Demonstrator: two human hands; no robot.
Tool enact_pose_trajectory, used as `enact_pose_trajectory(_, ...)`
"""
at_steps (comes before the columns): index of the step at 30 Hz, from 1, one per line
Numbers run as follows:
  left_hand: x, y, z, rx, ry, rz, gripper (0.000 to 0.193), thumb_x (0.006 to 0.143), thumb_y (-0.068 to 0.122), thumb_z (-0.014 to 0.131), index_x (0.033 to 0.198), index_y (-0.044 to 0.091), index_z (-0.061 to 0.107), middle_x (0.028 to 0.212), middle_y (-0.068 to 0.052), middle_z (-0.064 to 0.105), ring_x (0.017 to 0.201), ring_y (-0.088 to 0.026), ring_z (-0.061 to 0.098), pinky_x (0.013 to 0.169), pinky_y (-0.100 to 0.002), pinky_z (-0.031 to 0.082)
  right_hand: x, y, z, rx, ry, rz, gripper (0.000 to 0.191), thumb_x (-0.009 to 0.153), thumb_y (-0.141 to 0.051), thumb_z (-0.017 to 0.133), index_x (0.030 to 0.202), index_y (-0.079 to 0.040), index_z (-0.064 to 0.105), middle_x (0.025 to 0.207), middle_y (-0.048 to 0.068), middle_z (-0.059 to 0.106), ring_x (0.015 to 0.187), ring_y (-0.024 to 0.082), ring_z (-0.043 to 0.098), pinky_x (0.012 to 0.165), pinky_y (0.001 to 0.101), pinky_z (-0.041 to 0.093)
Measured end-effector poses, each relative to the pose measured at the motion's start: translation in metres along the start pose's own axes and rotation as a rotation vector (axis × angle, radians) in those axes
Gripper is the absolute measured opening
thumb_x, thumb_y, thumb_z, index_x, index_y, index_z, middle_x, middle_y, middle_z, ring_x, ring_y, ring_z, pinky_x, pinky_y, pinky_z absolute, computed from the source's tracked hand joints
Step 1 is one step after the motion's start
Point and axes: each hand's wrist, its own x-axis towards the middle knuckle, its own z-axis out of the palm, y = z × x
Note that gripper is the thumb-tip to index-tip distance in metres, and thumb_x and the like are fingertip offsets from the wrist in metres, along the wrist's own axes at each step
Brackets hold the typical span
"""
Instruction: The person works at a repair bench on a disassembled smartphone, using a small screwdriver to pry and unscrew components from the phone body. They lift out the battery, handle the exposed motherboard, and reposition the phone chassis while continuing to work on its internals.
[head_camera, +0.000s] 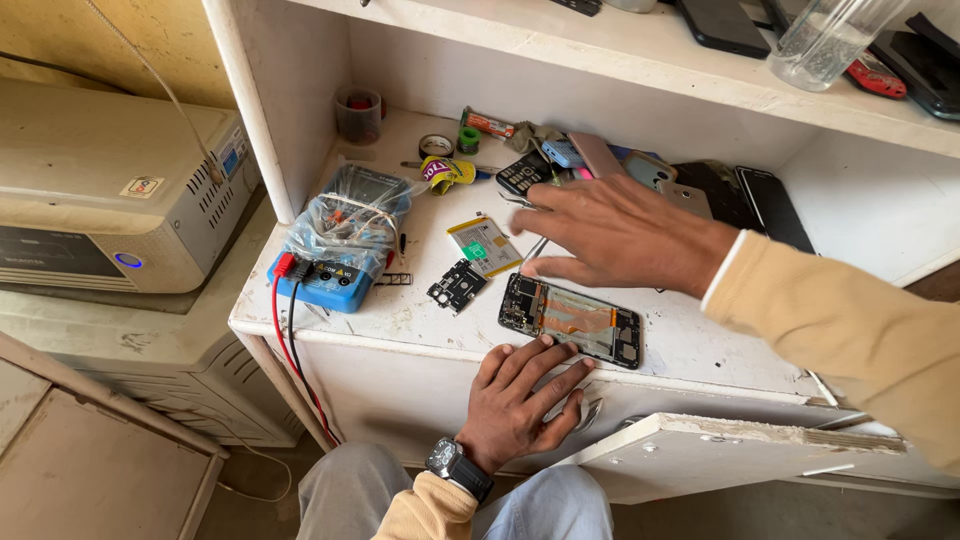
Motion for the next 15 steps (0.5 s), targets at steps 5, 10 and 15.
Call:
enact_pose_trajectory(5,0.001,0.001,-0.001,0.007,0.012,-0.003,0.042,0.09,0.029,0.073,0.132,0.026,0.071,0.132,0.003,0.067,0.126,-0.018,0.06,0.105,-0.037,0.039,0.003,0.012,0.008,0.065,0.014,-0.1,0.033,0.093,-0.042,0.062,0.104,-0.011,0.064,0.098,0.01,0.065,0.086,0.032,0.069,0.075,0.048,0.053)
enact_pose_trajectory(10,0.001,0.002,0.0,0.008,0.019,-0.008,0.042,0.09,0.03,0.073,0.131,0.026,0.071,0.131,0.003,0.067,0.125,-0.018,0.06,0.104,-0.038,0.038,0.008,0.009,0.012,-0.066,-0.018,-0.037,0.044,0.093,-0.051,0.062,0.097,-0.007,0.066,0.094,0.01,0.065,0.083,0.034,0.068,0.078,0.0479,0.053)
enact_pose_trajectory(15,0.001,0.001,-0.002,0.012,0.007,-0.003,0.042,0.09,0.029,0.072,0.132,0.026,0.071,0.132,0.003,0.067,0.126,-0.018,0.06,0.105,-0.038,0.038,0.003,0.012,0.006,0.153,0.034,-0.158,0.035,0.087,-0.036,0.06,0.109,-0.011,0.07,0.095,0.012,0.064,0.079,0.034,0.068,0.069,0.0499,0.052)
